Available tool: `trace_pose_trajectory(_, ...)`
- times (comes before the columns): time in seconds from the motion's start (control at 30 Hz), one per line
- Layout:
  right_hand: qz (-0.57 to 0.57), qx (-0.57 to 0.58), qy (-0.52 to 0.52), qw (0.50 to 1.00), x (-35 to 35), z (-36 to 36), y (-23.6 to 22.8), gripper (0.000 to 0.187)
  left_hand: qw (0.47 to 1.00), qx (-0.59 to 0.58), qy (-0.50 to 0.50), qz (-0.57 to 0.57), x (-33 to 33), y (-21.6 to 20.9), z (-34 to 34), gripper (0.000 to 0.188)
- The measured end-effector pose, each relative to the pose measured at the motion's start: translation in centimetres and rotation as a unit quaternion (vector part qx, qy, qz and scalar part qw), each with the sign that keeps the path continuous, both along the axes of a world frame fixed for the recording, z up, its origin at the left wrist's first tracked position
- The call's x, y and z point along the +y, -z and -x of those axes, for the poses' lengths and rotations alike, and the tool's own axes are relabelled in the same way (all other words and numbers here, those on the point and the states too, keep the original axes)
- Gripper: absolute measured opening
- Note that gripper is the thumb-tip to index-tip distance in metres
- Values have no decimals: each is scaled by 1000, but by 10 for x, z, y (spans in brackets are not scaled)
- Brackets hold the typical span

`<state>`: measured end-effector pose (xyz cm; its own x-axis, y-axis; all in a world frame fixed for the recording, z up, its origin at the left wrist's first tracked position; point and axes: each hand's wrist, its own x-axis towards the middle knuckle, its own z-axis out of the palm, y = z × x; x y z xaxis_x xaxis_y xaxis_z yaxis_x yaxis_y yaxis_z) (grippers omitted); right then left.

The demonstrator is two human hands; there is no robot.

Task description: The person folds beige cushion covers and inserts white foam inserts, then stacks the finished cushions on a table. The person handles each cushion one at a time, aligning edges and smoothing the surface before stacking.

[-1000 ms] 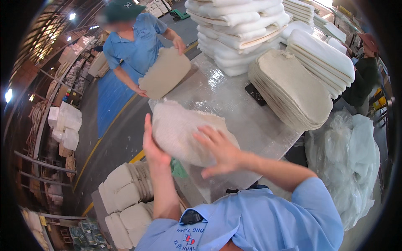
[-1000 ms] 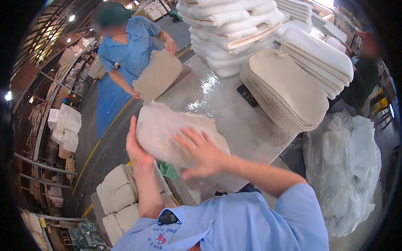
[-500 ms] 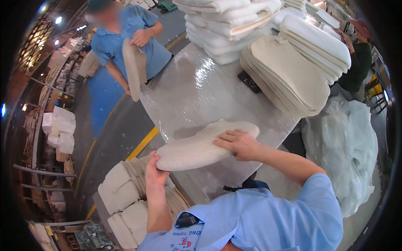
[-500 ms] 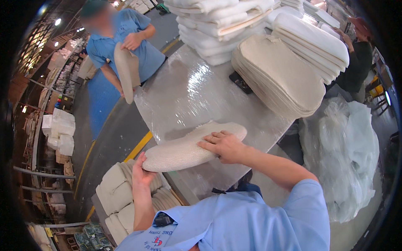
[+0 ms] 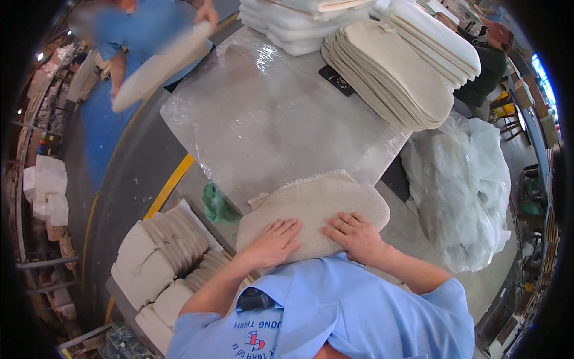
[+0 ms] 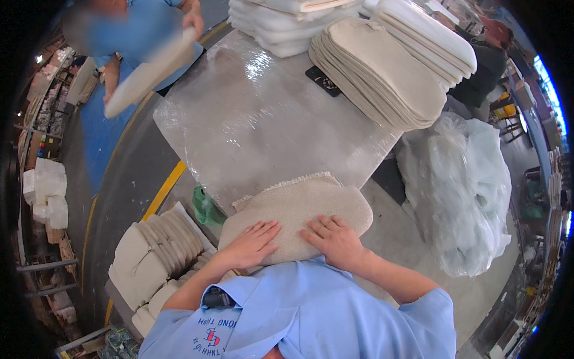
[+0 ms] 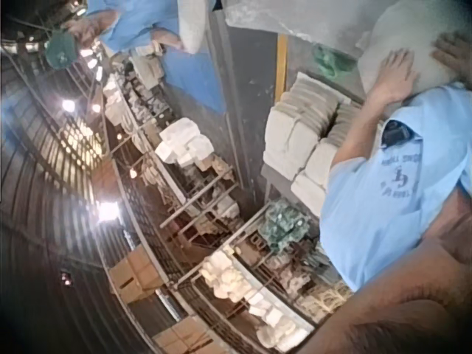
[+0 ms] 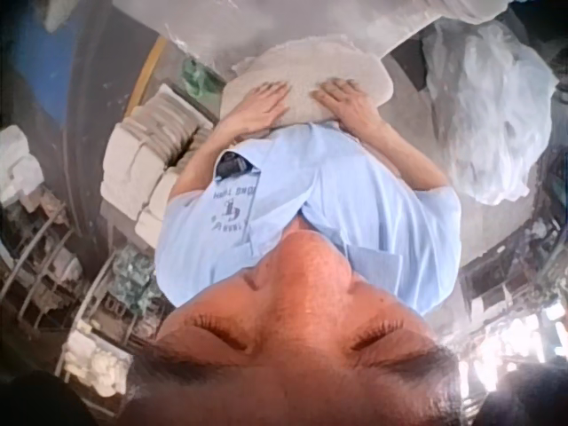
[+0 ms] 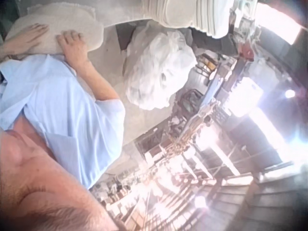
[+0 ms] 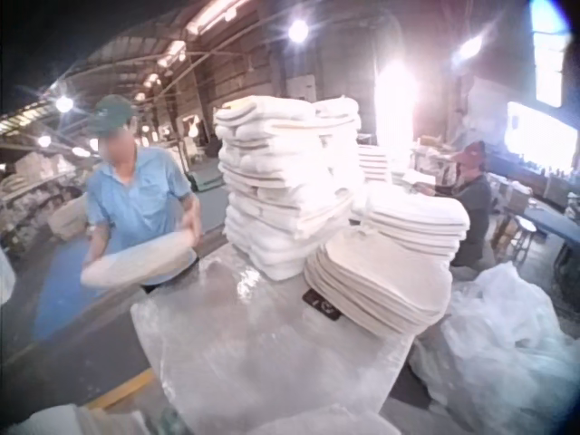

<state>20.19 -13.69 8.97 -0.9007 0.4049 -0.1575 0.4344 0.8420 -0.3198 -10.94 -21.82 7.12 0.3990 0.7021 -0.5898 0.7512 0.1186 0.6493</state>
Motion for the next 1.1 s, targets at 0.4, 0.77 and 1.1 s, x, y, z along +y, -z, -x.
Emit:
trace_pose_trajectory(0.4,112,-95,212,966,87,63,58,70,994,81,15,-72,31,57,-3,79)
trace_pose_trajectory(0.77,97,-119,201,968,132,84,89,34,642,-369,-652,166,-46,42,70,62)
trace_pose_trajectory(1.1,165,-91,146,971,137,83,115,39,661,-298,-608,322,-56,55,98,59)
